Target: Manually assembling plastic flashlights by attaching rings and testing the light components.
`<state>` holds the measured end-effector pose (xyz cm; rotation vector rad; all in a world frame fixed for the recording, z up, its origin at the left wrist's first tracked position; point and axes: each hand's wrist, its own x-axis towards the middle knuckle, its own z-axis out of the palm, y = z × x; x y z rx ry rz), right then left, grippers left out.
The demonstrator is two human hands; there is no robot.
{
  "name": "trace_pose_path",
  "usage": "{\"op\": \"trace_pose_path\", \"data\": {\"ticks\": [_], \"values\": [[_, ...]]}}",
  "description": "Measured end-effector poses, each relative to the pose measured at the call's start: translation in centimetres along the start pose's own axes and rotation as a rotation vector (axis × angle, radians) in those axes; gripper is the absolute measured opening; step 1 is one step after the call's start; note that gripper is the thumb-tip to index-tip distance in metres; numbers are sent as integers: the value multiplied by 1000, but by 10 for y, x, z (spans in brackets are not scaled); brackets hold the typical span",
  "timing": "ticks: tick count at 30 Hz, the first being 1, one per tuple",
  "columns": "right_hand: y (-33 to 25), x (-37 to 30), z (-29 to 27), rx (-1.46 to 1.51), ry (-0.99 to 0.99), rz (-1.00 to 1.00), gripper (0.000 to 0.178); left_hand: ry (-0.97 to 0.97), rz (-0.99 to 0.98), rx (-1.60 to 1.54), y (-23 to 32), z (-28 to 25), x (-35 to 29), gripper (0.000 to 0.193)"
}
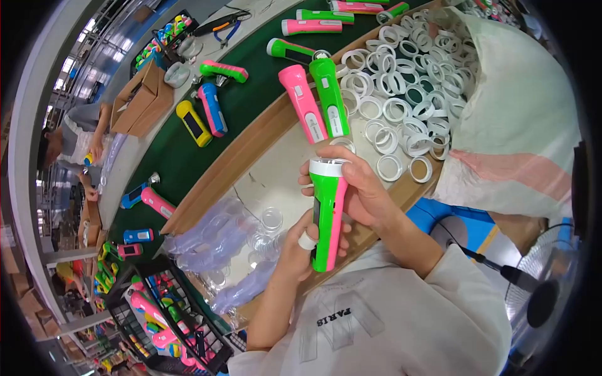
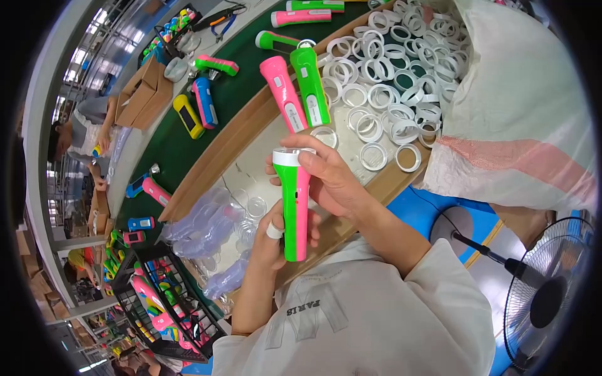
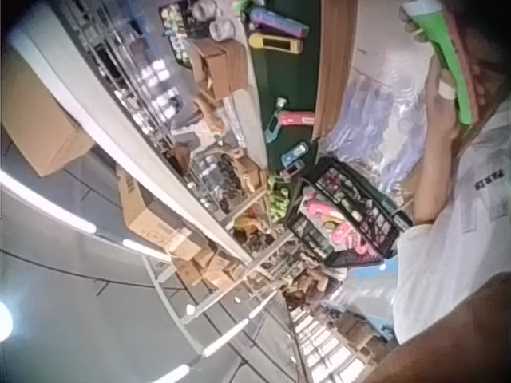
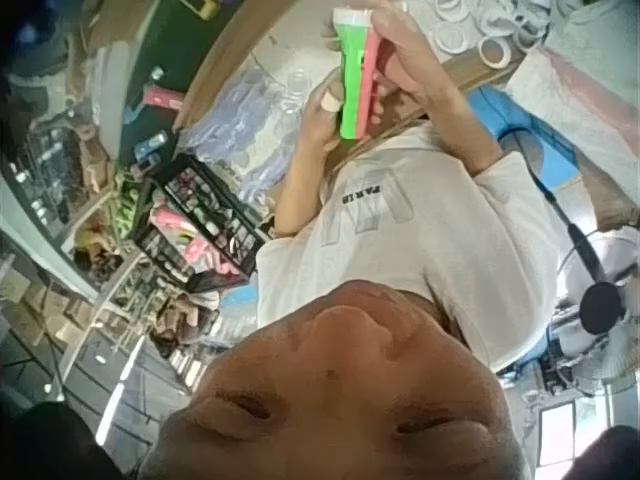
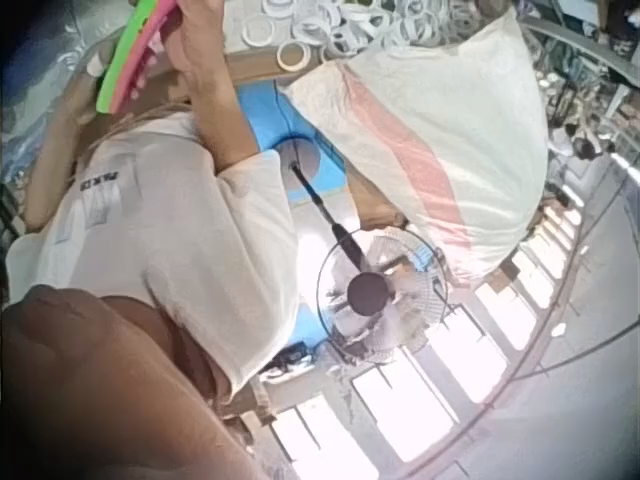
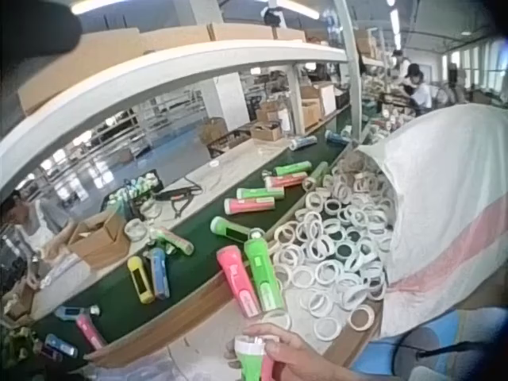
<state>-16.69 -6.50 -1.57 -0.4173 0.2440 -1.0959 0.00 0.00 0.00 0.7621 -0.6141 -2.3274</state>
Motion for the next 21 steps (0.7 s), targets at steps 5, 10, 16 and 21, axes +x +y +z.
{"op": "trace_pose_path", "data": {"ticks": [5,10,16,21], "values": [[-3,3,18,-173,41,-101,32,546,241,765,-13,26,-1,56],[7,-12,35,-166,-36,-72,22,321,122,407,-33,46,-27,48],[32,-21,26,387,-346,-55,30,-72,66,-282,-51,56,-44,57],[17,-33,38,-225,-123,-124,34,551,553,1006,-50,39,-36,50]]}}
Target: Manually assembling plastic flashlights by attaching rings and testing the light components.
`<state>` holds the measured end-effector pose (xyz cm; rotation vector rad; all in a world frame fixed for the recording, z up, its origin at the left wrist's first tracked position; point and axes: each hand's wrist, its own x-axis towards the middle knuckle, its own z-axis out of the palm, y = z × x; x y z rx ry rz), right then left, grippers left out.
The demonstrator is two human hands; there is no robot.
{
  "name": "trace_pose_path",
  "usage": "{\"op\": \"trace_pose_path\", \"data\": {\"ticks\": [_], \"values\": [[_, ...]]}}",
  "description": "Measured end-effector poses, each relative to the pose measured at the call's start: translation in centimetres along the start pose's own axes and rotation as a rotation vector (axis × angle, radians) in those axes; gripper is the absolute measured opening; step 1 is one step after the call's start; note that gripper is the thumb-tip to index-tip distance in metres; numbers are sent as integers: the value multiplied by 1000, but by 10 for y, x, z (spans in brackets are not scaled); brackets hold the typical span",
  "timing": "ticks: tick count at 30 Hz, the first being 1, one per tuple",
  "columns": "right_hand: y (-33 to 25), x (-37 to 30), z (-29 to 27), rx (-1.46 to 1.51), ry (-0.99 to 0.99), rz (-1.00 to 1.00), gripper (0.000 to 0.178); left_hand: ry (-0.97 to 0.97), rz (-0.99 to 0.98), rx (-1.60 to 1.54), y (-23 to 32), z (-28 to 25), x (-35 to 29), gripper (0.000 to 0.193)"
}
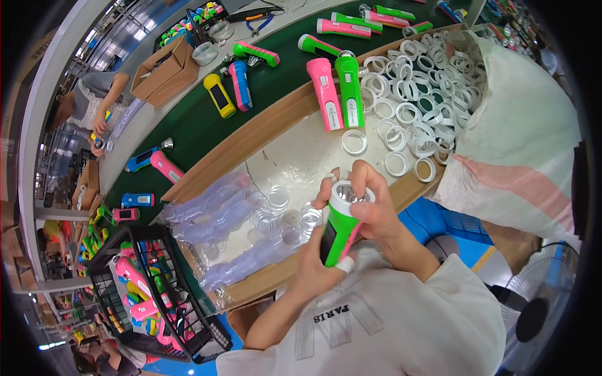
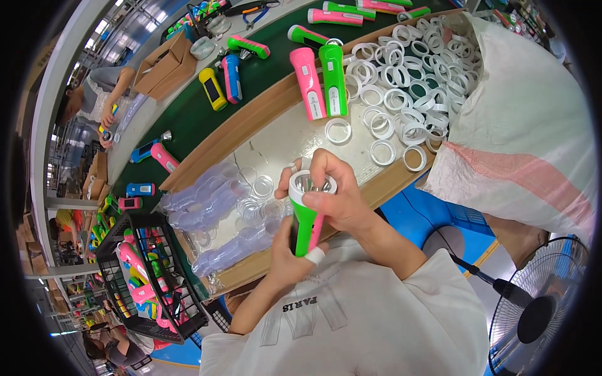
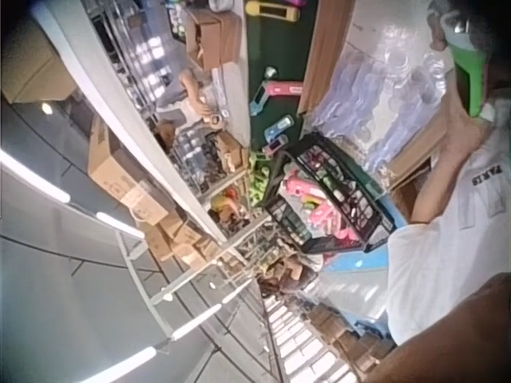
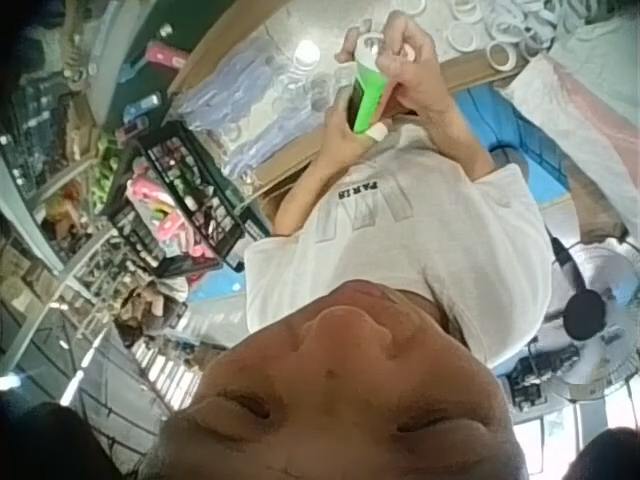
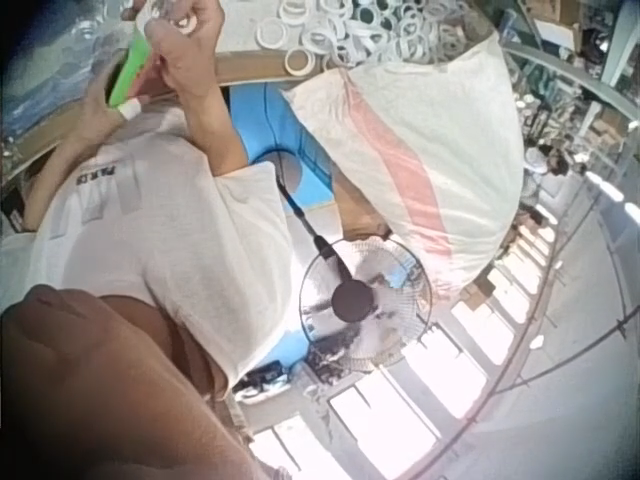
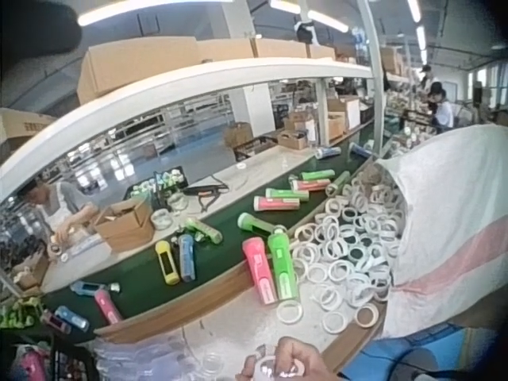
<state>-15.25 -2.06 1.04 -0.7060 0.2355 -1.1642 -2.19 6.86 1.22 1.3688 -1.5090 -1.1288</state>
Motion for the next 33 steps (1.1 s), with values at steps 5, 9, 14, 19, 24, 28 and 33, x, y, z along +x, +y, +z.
{"op": "trace_pose_path", "data": {"ticks": [5,9,14,19,24,28,33], "values": [[-1,7,-5,-131,105,71,31,75,-62,45,-11,1,6,52],[-2,19,-42,-735,262,50,35,79,-351,-192,-15,-33,45,57],[-7,17,-83,-2042,299,-24,35,324,-122,-547,-27,-119,119,63],[-2,20,-96,-2037,217,-3,29,-33,159,973,-54,-111,101,54],[-5,22,-86,-1855,183,-14,23,-115,13,1014,-57,-94,91,35],[-10,19,-77,-1595,129,-54,20,3,33,643,-59,-95,97,19],[-9,15,-67,-1450,86,-125,42,78,-240,-200,-26,-64,133,8]]}}
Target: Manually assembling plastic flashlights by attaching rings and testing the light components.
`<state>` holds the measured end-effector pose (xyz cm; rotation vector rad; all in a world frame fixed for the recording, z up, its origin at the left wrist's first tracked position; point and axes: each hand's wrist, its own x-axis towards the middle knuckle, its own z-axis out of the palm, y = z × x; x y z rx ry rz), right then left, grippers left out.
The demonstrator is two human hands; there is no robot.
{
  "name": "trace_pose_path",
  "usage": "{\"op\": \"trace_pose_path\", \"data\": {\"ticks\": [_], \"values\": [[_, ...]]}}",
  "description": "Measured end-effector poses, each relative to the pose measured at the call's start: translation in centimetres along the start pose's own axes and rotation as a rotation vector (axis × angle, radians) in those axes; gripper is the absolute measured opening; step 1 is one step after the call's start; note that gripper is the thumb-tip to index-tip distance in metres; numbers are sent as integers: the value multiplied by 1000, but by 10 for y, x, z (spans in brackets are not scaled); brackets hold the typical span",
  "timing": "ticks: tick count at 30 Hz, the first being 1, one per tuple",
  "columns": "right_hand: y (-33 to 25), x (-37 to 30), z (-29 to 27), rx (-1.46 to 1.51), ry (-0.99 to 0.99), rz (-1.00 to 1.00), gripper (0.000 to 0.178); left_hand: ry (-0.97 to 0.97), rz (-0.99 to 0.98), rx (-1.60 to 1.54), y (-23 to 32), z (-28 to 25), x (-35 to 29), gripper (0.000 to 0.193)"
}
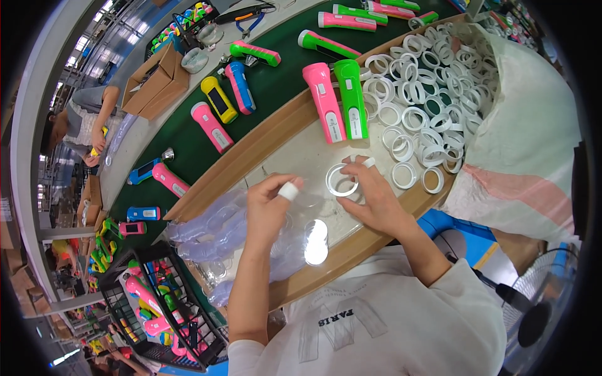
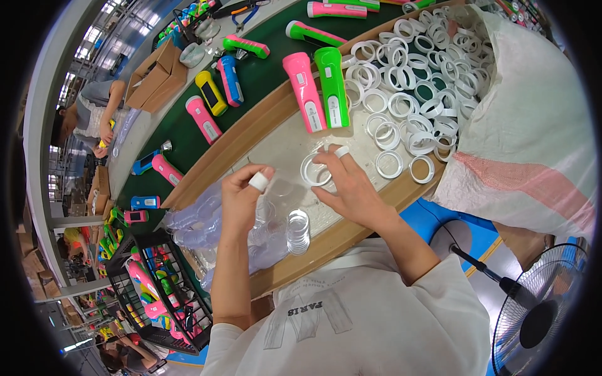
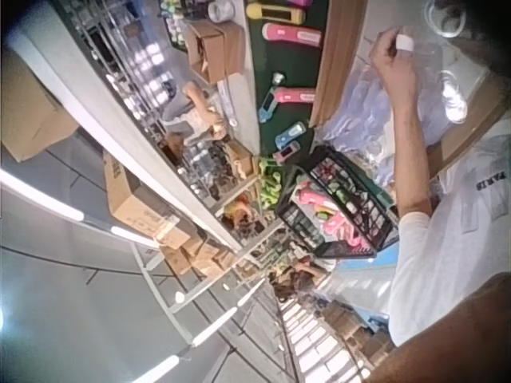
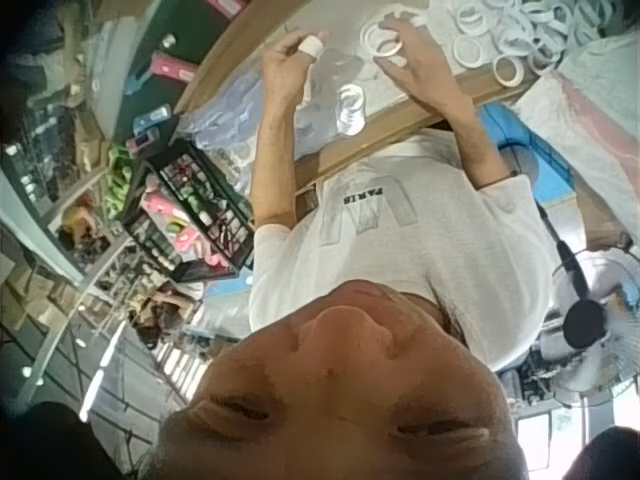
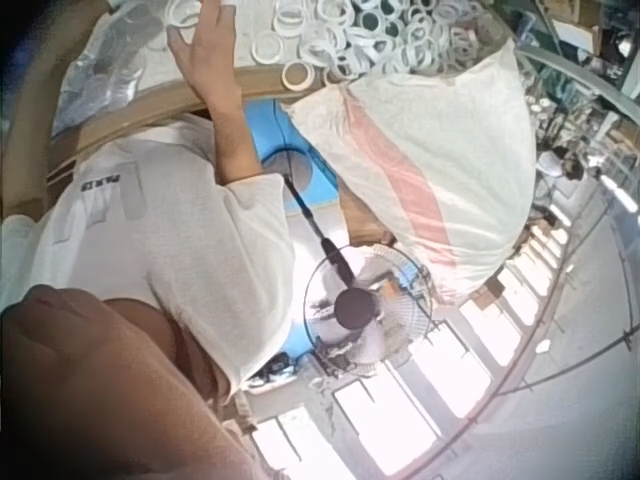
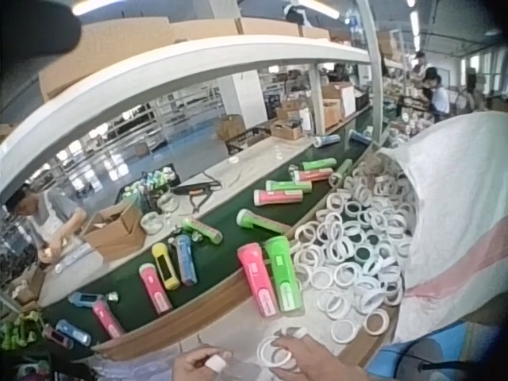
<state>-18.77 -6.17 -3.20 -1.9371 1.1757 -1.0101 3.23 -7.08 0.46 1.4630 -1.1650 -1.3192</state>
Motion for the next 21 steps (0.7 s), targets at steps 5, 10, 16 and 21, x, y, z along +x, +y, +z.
{"op": "trace_pose_path", "data": {"ticks": [5,10,16,21], "values": [[-3,-1,-6,112,64,48,72,-12,227,169,0,53,44,14],[-4,-9,-10,300,44,208,74,72,272,230,-38,74,120,55],[3,-9,-3,467,182,150,73,-60,121,-201,-22,57,104,66],[5,-8,-2,584,170,263,75,-175,-9,-242,23,3,17,73]]}}
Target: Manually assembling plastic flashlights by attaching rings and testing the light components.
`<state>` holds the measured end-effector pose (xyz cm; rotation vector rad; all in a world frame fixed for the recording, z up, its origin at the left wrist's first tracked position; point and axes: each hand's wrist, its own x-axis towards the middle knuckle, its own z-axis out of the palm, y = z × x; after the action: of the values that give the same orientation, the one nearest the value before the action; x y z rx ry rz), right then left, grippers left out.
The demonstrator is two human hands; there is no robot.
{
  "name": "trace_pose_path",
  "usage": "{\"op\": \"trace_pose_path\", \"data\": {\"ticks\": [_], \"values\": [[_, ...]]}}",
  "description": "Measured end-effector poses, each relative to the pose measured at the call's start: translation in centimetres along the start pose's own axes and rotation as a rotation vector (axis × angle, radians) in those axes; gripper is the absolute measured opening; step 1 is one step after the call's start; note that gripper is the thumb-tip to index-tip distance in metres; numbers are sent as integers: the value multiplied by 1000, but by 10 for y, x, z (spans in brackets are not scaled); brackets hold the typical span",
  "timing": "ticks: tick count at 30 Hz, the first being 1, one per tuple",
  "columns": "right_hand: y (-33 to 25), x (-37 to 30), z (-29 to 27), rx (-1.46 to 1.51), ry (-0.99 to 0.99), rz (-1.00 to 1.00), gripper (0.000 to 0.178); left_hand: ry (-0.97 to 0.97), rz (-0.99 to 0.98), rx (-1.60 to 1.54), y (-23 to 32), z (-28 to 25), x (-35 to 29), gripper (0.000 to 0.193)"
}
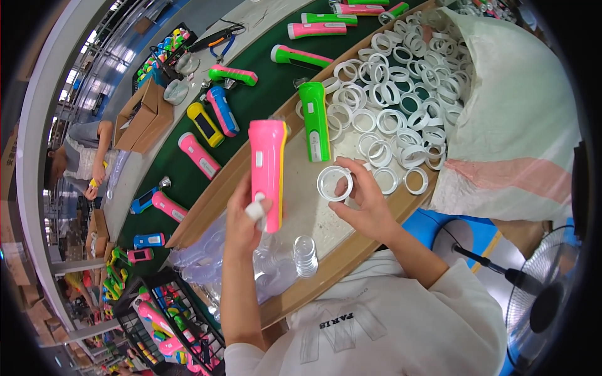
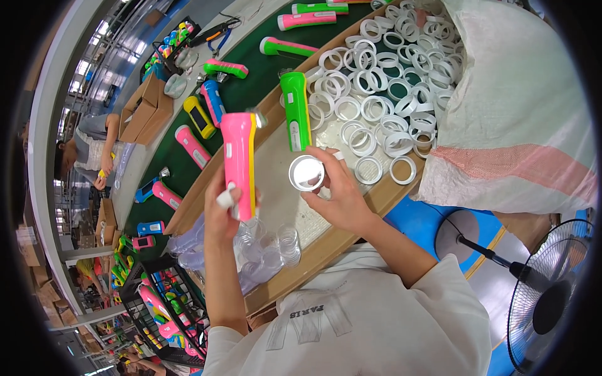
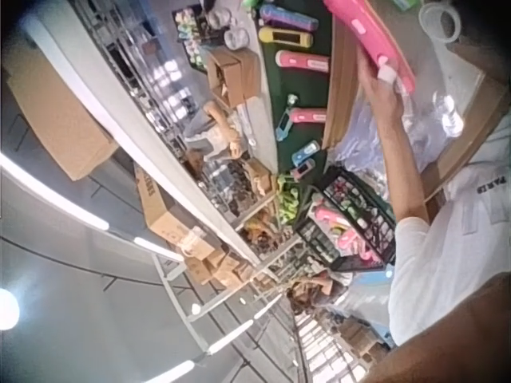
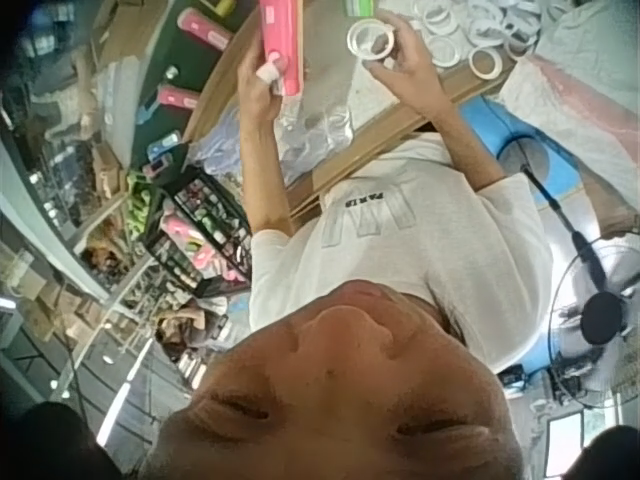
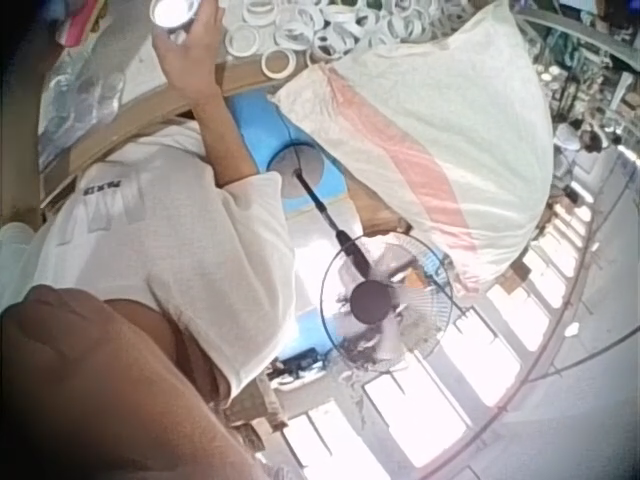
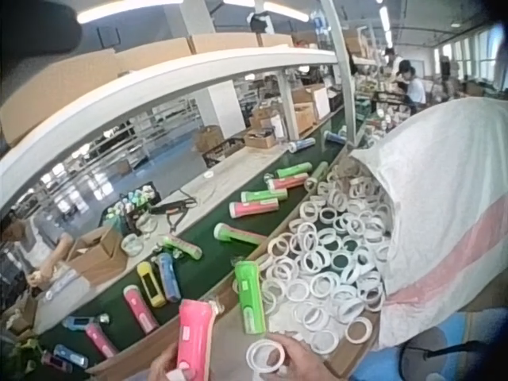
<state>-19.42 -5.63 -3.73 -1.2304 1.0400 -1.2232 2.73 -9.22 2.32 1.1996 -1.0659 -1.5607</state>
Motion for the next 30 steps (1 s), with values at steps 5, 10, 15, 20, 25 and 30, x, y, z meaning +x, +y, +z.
{"op": "trace_pose_path", "data": {"ticks": [5,10,15,20,25,30], "values": [[2,9,18,-33,27,-55,72,-159,-107,-10,18,-24,-71,76],[-8,-1,29,-28,-93,-60,74,-196,-183,0,14,-36,-100,74],[-16,-9,26,-17,-180,-56,69,-224,-257,-183,10,-54,-116,72],[-29,-15,27,-564,-209,-406,53,-131,92,474,15,-51,-128,64],[-55,-20,32,-660,-467,-496,53,-133,128,986,42,-32,-137,55],[-66,-18,18,-498,-676,-528,60,-314,142,857,35,-45,-146,56]]}}
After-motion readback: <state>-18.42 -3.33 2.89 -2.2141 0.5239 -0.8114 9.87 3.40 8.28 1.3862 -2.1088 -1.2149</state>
